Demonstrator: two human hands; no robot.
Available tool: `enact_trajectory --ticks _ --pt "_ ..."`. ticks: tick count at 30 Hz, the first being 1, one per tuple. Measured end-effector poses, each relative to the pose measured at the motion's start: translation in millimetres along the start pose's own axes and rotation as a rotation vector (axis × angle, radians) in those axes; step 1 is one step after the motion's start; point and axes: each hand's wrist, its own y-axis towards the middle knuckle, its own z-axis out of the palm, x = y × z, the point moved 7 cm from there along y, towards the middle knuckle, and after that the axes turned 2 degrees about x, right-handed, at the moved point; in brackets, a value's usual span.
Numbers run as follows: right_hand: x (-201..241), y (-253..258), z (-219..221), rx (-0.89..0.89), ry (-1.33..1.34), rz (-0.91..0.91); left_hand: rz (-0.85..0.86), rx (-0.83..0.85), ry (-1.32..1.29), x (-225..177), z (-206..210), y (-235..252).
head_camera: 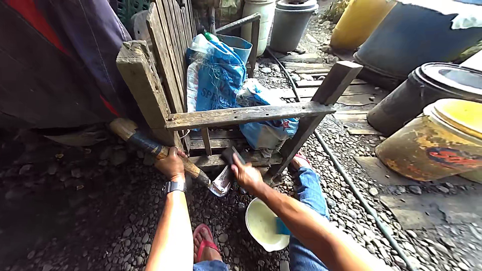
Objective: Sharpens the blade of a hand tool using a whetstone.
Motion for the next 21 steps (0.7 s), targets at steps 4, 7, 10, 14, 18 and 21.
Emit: enact_trajectory --ticks 4,7,10,14,18,21 --pt "-6.7 -27.5 29.2 0.074 -0.073 -0.145 -0.015 -0.018 0.014 -0.8 -0.8 -2.2" --pt "-9.0 9.6 -10.9 -0.008 -0.012 -0.013 -0.016 -0.004 0.015 0.2 -0.9 -1.6" --pt "-3.9 19.6 -19.8 -0.010 0.042 0.074 0.005 -0.005 0.003 -0.1 -1.2 0.2" --pt "-5.4 -20.3 18.7 0.059 -0.075 -0.096 0.002 -0.019 0.000 -4.2 0.1 -1.0" --pt "-9.1 8.0 -13.0 0.004 -0.041 0.003 0.008 -0.012 0.018 -2.5 -1.3 -2.0" --pt "-3.3 20.8 -24.0 -0.003 0.014 0.095 -0.001 -0.011 0.011 -0.2 -2.6 -0.4"
